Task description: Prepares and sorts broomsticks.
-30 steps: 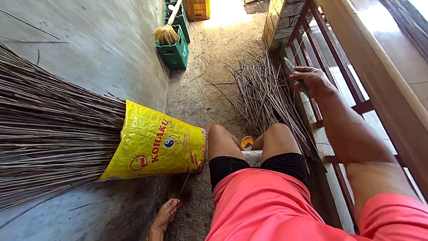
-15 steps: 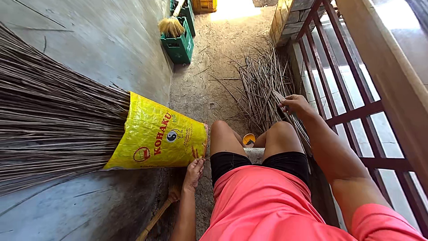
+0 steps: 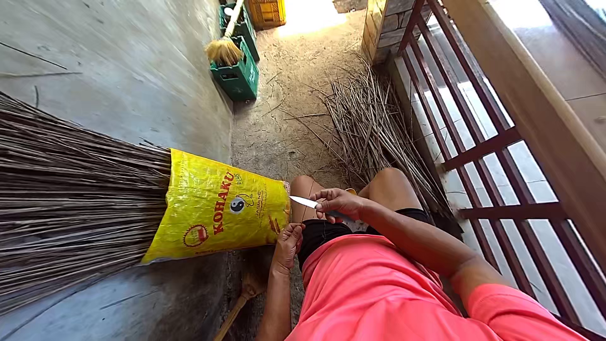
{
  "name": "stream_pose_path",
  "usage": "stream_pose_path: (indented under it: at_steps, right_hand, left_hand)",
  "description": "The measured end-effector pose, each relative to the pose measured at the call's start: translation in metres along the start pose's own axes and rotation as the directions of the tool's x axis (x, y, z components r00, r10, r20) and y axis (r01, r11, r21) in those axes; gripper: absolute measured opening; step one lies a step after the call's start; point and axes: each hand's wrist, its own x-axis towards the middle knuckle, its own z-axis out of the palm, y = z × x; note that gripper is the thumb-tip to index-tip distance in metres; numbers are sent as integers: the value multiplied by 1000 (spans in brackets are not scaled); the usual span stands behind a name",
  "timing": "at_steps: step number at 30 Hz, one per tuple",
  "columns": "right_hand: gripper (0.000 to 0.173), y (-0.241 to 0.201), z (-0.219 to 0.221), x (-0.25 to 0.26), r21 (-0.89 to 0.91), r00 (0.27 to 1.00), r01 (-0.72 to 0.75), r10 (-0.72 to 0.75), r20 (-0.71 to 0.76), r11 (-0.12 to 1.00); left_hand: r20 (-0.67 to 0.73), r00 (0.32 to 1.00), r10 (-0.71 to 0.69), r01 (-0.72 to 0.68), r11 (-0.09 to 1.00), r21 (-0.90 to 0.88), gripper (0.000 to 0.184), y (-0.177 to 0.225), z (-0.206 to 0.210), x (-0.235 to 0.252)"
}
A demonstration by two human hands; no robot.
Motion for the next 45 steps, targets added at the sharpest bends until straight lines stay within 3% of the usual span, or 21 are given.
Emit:
stream_pose_path:
  at_steps: [4,7,11,17,20,23,26,27,29,31,32,33,35,37,39,41,43,45]
  right_hand:
    - [28,-2,-10,-4,0,997,0,0,-72,1000]
    - [40,-9,-18,-14,-1,992,15,-15,-125,1000]
    - [52,-6,-3,-19,-53,999,8,-11,-47,999]
    - [20,2,15,-17,-33,996,21,-23,-83,999]
    - [19,-18,-4,-27,-54,975,17,-29,-221,998]
    - [18,-48,-29,-49,-98,916,99,-129,-379,990]
    - [17,-81,-75,-81,-149,786,218,-264,-559,964]
    - [17,-91,-92,-93,-178,700,249,-304,-646,952]
    - [19,-105,-125,-118,-198,462,369,-364,-809,908]
    - [17,-111,-144,-140,-172,232,535,-340,-912,827]
    - [15,-109,-146,-147,-173,166,585,-326,-931,792]
    - [15,-103,-144,-151,-196,151,593,-347,-926,781]
    - [16,-83,-129,-146,-257,255,531,-442,-860,807]
    - [19,-61,-97,-130,-242,439,459,-455,-774,855]
    - [20,-41,-56,-111,-144,658,395,-388,-646,908]
    - [21,-26,-17,-94,-64,845,334,-329,-421,940]
    - [26,-13,13,-77,-13,936,317,-315,-158,948]
    - [37,-5,33,-65,53,952,305,-306,11,951]
  left_hand:
    - [0,1000,-1,1,1000,-18,20,-5,-6,-8]
    - [-7,1000,-5,5,999,-33,20,-11,-9,-12]
    - [50,999,-1,2,1000,-17,19,-11,-1,-9]
    - [153,988,16,-13,1000,-17,18,-3,10,-7]
    - [125,992,-7,7,1000,-2,19,-5,1,-12]
    - [114,993,-30,29,1000,11,17,-11,-18,-22]
    - [80,994,-75,72,997,36,16,-19,-46,-35]
    - [48,994,-95,93,994,54,16,-22,-56,-40]
    - [-40,993,-113,117,989,90,17,-26,-73,-47]
    - [-131,990,-55,71,990,120,18,-23,-81,-47]
    - [-166,986,11,11,991,132,19,-19,-82,-45]
    - [-193,977,91,-63,988,144,20,-11,-79,-40]
    - [-238,933,271,-238,958,159,20,21,-64,-24]
    - [-265,839,476,-450,879,155,18,70,-39,-8]
    - [-241,690,682,-673,727,132,15,123,-15,2]
    - [-204,504,839,-849,525,61,14,172,8,4]
    - [-183,348,920,-938,344,-52,12,206,33,-1]
    - [-182,276,944,-955,248,-166,14,217,58,-8]
